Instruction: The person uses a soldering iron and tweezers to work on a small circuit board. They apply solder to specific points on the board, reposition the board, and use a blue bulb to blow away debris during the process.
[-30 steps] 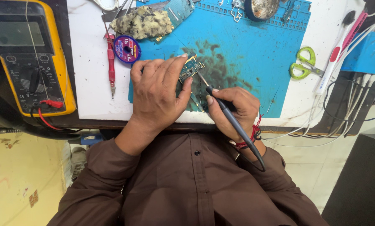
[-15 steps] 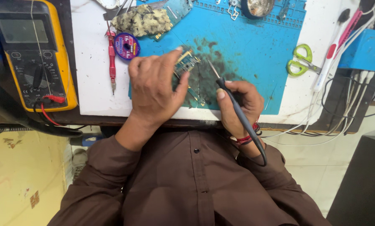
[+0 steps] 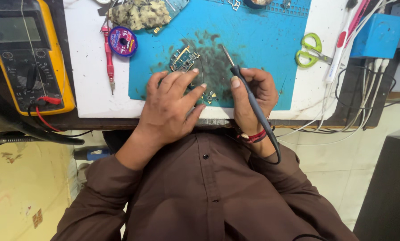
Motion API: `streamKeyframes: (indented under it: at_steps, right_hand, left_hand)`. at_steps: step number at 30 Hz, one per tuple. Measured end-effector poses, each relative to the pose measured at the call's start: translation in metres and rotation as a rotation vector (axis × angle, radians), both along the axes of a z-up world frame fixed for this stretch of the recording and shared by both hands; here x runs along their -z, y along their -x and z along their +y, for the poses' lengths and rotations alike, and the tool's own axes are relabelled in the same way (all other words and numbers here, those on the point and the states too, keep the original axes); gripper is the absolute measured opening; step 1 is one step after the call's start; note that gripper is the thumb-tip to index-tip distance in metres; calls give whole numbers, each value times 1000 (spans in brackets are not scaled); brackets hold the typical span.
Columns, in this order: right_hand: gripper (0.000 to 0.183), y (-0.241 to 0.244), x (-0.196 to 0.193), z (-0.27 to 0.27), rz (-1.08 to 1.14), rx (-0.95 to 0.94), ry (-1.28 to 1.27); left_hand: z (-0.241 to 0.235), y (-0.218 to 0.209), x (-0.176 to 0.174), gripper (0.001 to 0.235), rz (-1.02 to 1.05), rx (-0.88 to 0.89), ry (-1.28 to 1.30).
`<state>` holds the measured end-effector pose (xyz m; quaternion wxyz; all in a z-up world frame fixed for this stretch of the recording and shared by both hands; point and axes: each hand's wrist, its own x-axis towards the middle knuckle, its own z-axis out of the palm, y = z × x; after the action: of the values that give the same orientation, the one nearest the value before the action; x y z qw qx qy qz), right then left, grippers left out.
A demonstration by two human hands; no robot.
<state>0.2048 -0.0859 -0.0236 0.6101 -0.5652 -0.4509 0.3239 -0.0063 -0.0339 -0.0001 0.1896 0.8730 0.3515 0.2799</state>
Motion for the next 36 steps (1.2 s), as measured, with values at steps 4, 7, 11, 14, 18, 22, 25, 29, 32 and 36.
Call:
streamKeyframes:
  at_steps: [4,7,11,14,18,22,25,29,32,36]
  right_hand:
    - [19,1,-2,0,-8,-5,3]
    - [19,2,-2,0,-14,-17,10]
    - [20,3,-2,-6,-10,-26,27]
    - [21,3,-1,3,-43,-38,-3]
    - [22,5,-2,-1,-21,-69,38]
    - [17,4,-10,0,-227,-119,46]
    - [13,4,-15,2,-311,-139,89]
    - [14,9,-19,4,-304,-140,106]
    - [14,16,-20,7,-276,-139,135]
    - [14,20,-20,12,-346,-181,98]
  left_hand:
    - [-2,-1,-1,25,22,-16,-34]
    - [1,-1,1,15,27,-24,-62]
    - [12,3,3,16,63,-39,-114]
    - [25,5,2,12,97,-121,-144]
    - [25,4,4,17,104,-253,-174]
    - [16,6,2,23,39,-285,-95]
    - [7,8,2,24,22,-268,-49]
    - [1,5,3,27,36,-230,-61]
    - [0,3,5,26,55,-246,-64]
    - [2,3,6,25,60,-244,-57]
